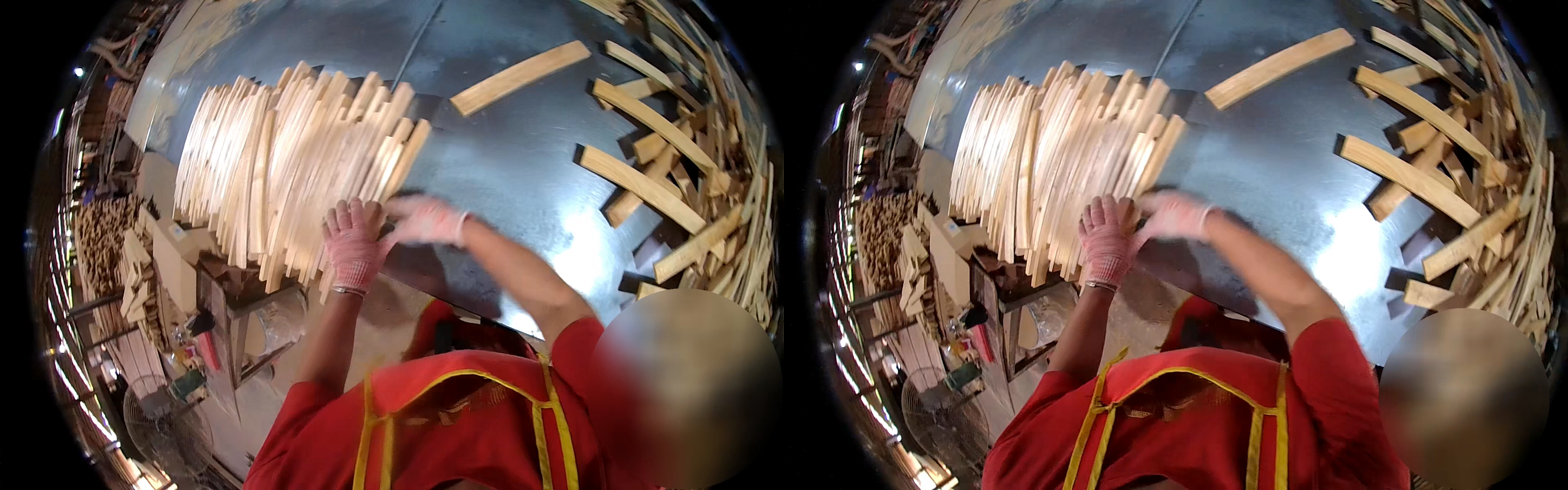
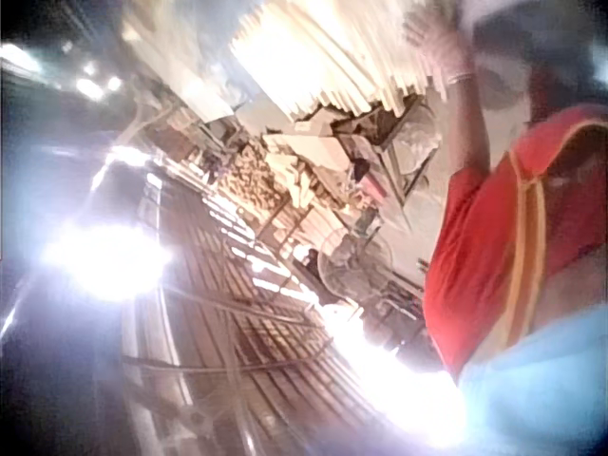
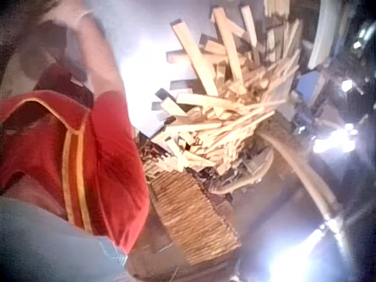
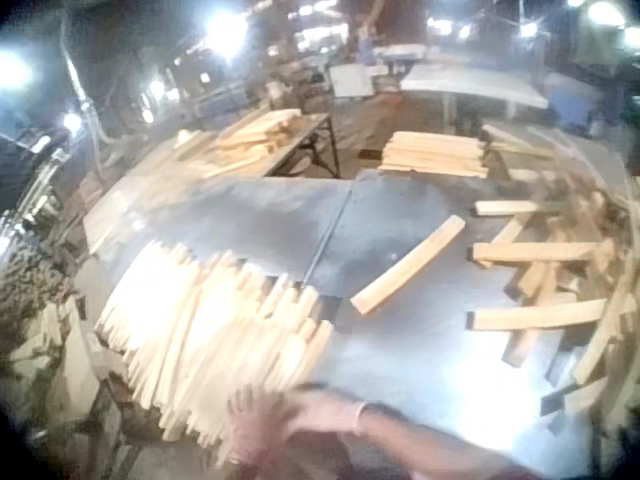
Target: The person repeatedly picks up thin wooden planks from a large pile on a metal table and stacks them neatly to the left. The person wears pink gloves and a red shirt with yellow straps. The stacking continues throughout the clip, forming a growing stack of aligned planks.
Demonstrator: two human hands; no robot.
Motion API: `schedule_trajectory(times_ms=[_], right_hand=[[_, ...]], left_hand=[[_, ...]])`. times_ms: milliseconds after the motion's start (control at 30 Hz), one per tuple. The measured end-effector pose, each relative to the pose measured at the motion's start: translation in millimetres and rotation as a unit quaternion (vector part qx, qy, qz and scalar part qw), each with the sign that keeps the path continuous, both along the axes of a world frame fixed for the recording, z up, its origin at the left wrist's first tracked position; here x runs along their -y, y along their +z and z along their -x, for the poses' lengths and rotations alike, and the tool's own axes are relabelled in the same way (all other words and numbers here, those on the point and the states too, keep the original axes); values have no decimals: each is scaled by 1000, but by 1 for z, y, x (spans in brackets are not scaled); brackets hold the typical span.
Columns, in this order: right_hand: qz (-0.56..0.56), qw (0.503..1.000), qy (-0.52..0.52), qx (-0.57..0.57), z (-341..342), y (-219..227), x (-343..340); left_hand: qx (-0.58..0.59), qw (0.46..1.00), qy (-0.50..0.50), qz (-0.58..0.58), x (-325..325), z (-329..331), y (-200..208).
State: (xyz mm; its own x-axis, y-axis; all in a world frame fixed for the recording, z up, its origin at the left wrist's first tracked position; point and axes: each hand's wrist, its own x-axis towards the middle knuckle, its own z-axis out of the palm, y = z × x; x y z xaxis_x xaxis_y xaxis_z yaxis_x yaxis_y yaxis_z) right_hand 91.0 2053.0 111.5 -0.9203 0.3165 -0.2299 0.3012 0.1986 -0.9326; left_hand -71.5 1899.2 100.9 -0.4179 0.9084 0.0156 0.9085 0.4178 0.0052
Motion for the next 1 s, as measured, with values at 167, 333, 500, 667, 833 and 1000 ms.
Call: schedule_trajectory(times_ms=[167, 333, 500, 667, 833, 1000], right_hand=[[-572, 793, -168, 126, -41, -29, -179], [-573, 747, -22, 335, -67, -5, -223], [-569, 820, 37, 53, -105, -16, -71], [-448, 817, -266, 248, -209, 28, -73], [-396, 663, -350, 530, -344, 16, -123], [-344, 691, -319, 550, -337, 40, -150]], left_hand=[[-12, 1000, 5, 5, -7, 9, 1], [-12, 1000, -5, 18, -10, 7, 7], [9, 998, 0, 57, -13, 11, 5], [49, 990, -25, 133, -15, 21, 42], [12, 974, -225, -5, -18, -22, 38], [161, 937, -296, 93, 0, -143, 18]])
